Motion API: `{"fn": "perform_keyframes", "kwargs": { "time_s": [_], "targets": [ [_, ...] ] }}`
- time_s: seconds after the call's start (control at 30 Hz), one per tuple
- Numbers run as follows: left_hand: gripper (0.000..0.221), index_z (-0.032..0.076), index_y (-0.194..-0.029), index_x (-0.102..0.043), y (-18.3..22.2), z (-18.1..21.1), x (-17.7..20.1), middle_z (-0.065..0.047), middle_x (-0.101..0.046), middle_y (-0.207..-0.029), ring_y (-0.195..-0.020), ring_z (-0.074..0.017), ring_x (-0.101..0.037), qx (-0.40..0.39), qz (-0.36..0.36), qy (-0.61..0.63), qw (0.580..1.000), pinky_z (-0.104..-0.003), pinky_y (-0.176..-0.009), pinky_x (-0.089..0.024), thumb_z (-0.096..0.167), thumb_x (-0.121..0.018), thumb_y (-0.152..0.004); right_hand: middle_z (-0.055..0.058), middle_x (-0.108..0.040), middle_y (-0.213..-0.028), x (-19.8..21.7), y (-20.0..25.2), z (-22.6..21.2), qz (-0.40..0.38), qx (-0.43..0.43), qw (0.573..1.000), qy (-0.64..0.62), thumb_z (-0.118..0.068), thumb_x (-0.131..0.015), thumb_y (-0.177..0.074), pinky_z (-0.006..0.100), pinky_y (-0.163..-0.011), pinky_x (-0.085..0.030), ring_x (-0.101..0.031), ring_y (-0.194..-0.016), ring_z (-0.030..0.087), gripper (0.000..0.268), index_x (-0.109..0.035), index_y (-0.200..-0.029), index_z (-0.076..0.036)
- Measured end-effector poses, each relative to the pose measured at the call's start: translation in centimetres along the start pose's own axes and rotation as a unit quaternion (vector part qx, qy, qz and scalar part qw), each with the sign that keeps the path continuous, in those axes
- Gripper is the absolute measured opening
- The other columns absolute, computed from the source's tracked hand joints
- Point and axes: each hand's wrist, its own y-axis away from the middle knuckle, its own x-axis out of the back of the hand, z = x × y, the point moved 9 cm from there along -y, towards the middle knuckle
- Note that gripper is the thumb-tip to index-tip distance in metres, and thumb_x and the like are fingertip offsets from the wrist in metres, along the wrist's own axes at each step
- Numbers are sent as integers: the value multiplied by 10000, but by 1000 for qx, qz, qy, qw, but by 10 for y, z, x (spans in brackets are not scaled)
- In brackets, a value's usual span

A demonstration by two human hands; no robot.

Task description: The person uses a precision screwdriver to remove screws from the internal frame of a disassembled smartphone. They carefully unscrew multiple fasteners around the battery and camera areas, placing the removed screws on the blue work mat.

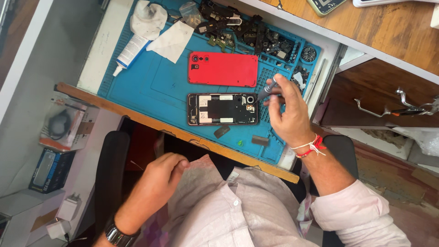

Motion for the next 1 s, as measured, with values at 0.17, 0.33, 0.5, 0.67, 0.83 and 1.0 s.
{"fn": "perform_keyframes", "kwargs": {
  "time_s": [0.17,0.33,0.5,0.67,0.83,1.0],
  "targets": [
    [191,13,-878,-692,-2,-5,-9,-130,-688,-812,-716,-302,-682,49,-31,-38,998,-391,-616,-535,202,-709,-900,173,-623,-1254,-10,2,11,-8,-45,996,-71,60,-711,-980,323,-858,-646,-716,-1086,233,728,-315,-1563,-124],
    [271,16,-761,-653,-5,0,-8,-90,-654,-736,-643,-241,-672,-8,-23,-15,1000,-364,-575,-539,213,-838,-741,165,-651,-1252,-3,-9,25,-2,-137,958,-252,126,-593,-998,347,-875,-650,-728,-1099,243,761,-193,-1577,-162],
    [324,11,-715,-626,-2,-2,-8,-94,-634,-697,-630,-229,-667,-19,-8,-2,1000,-353,-568,-534,236,-857,-748,148,-625,-1078,-7,-46,50,8,-197,932,-304,78,-561,-1009,399,-842,-652,-725,-994,267,383,-394,-1341,-15],
    [292,4,-749,-654,-1,0,-20,-108,-627,-711,-625,-250,-649,-12,-29,7,999,-365,-574,-523,235,-825,-804,146,-650,-987,-39,-73,67,-39,-198,936,-289,-22,-452,-1109,405,-793,-689,-739,-905,265,132,-363,-1206,-36],
    [203,20,-829,-712,2,-2,-27,-99,-663,-751,-643,-255,-663,-1,-49,36,998,-374,-586,-530,203,-800,-823,167,-660,-1110,-20,-56,54,-24,-156,943,-293,-23,-479,-1154,402,-856,-662,-722,-1026,264,158,-357,-1255,-30],
    [120,33,-912,-740,-2,8,-31,-91,-723,-866,-748,-261,-703,-86,-36,72,993,-364,-651,-555,116,-744,-825,195,-609,-1134,-8,-25,38,-5,-116,974,-196,110,-587,-1029,413,-859,-653,-729,-988,290,643,-188,-1494,-84]
  ]
}}
